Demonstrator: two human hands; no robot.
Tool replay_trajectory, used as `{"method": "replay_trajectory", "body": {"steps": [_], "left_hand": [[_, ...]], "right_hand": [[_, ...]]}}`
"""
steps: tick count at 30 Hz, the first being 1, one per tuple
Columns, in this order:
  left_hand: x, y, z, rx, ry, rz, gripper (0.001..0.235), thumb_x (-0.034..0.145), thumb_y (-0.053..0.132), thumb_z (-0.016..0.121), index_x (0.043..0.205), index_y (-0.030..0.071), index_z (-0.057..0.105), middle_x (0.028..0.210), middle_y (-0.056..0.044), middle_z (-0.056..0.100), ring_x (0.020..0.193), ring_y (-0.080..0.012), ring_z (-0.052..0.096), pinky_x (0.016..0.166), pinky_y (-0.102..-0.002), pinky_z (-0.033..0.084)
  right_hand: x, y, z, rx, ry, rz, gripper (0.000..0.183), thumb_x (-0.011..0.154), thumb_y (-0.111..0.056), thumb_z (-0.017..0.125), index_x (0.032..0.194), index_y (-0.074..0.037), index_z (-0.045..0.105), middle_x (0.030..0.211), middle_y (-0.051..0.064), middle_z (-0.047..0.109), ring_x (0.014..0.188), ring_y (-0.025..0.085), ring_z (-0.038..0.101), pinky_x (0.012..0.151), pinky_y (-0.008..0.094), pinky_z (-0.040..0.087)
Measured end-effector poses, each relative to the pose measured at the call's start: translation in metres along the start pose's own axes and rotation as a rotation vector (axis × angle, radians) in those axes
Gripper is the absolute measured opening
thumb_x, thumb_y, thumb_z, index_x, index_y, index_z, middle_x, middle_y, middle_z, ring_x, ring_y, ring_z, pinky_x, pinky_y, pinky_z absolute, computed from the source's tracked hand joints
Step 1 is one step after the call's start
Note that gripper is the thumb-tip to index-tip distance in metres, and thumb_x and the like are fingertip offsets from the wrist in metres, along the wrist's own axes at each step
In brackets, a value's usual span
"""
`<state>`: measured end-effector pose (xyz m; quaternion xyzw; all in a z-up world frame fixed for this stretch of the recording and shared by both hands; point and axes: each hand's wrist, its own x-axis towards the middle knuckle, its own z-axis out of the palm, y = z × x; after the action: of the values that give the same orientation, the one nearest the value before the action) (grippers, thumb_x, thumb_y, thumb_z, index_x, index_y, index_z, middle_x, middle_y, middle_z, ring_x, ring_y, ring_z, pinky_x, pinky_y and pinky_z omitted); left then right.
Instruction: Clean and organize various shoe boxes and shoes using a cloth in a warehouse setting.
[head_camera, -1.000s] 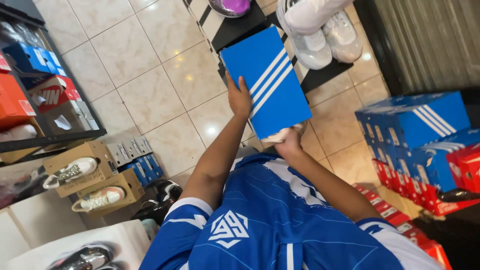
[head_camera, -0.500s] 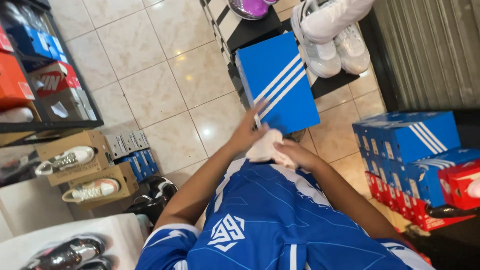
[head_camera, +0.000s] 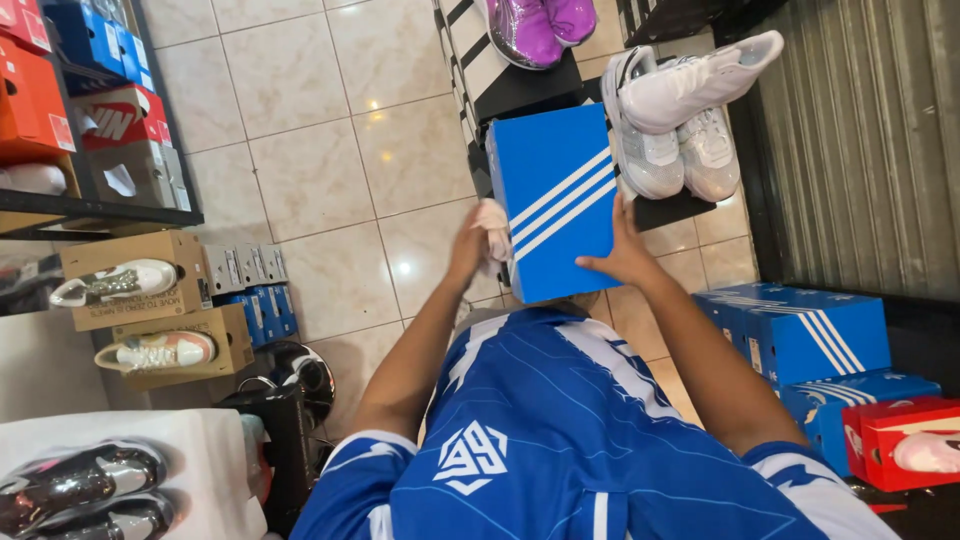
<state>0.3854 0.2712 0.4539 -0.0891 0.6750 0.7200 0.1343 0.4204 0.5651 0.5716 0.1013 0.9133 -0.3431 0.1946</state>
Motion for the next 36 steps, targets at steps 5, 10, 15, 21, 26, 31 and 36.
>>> {"method": "replay_trajectory", "body": {"steps": [5, 10, 15, 21, 26, 31, 36], "left_hand": [[0.068, -0.061, 0.054, -0.078, 0.102, 0.21, 0.055, 0.113, 0.025, 0.036, 0.161, -0.001, 0.024, 0.164, -0.028, 0.026, 0.152, -0.0348, 0.025, 0.129, -0.046, 0.016], [0.166, -0.011, 0.044, 0.029, 0.119, 0.239, 0.061, 0.114, 0.042, 0.036, 0.16, 0.001, 0.032, 0.164, -0.025, 0.028, 0.154, -0.0345, 0.025, 0.131, -0.044, 0.011], [0.141, -0.025, 0.039, 0.205, 0.15, 0.247, 0.058, 0.115, 0.043, 0.034, 0.164, 0.014, 0.025, 0.165, -0.018, 0.033, 0.153, -0.0344, 0.03, 0.13, -0.047, 0.015], [-0.056, 0.029, 0.05, 0.068, -0.035, 0.233, 0.061, 0.111, 0.033, 0.027, 0.158, -0.006, 0.027, 0.159, -0.035, 0.028, 0.15, -0.0464, 0.024, 0.127, -0.055, 0.015], [-0.1, 0.004, 0.023, 0.366, -0.273, -0.249, 0.087, 0.097, 0.062, 0.056, 0.165, 0.02, 0.02, 0.162, -0.02, 0.035, 0.149, -0.0351, 0.034, 0.123, -0.047, 0.028], [-0.09, 0.07, -0.004, 0.535, -0.261, -0.431, 0.069, 0.091, 0.071, 0.059, 0.149, 0.037, 0.051, 0.148, -0.005, 0.056, 0.139, -0.0283, 0.049, 0.116, -0.044, 0.039], [-0.07, 0.118, 0.012, 0.464, -0.193, -0.324, 0.064, 0.092, 0.067, 0.061, 0.147, 0.035, 0.055, 0.145, -0.01, 0.059, 0.139, -0.0337, 0.049, 0.116, -0.048, 0.039]], "right_hand": [[-0.004, 0.0, 0.005, 0.114, -0.105, -0.013, 0.135, 0.077, -0.044, 0.087, 0.162, -0.015, -0.013, 0.162, 0.037, 0.015, 0.145, 0.059, 0.027, 0.115, 0.071, 0.03], [-0.001, 0.003, 0.009, 0.142, -0.114, 0.016, 0.137, 0.076, -0.048, 0.088, 0.162, -0.021, -0.015, 0.162, 0.036, 0.018, 0.145, 0.057, 0.029, 0.114, 0.069, 0.033], [0.003, 0.008, 0.024, 0.197, -0.101, 0.04, 0.139, 0.076, -0.047, 0.089, 0.162, -0.025, -0.017, 0.164, 0.034, 0.016, 0.146, 0.056, 0.03, 0.115, 0.068, 0.034], [0.004, -0.001, 0.019, 0.216, -0.087, 0.038, 0.138, 0.075, -0.046, 0.089, 0.162, -0.026, -0.016, 0.163, 0.034, 0.017, 0.146, 0.056, 0.029, 0.115, 0.069, 0.033], [0.005, 0.007, 0.016, 0.275, -0.091, 0.021, 0.136, 0.076, -0.045, 0.089, 0.163, -0.022, -0.013, 0.164, 0.034, 0.017, 0.146, 0.056, 0.028, 0.115, 0.069, 0.033], [-0.001, 0.006, 0.01, 0.297, -0.049, 0.053, 0.106, 0.087, -0.037, 0.075, 0.165, -0.022, 0.004, 0.165, 0.028, 0.02, 0.147, 0.049, 0.029, 0.116, 0.063, 0.034], [-0.013, 0.009, 0.011, 0.428, -0.026, 0.143, 0.085, 0.089, -0.028, 0.072, 0.162, -0.02, 0.03, 0.161, 0.027, 0.032, 0.146, 0.043, 0.036, 0.118, 0.056, 0.036]]}}
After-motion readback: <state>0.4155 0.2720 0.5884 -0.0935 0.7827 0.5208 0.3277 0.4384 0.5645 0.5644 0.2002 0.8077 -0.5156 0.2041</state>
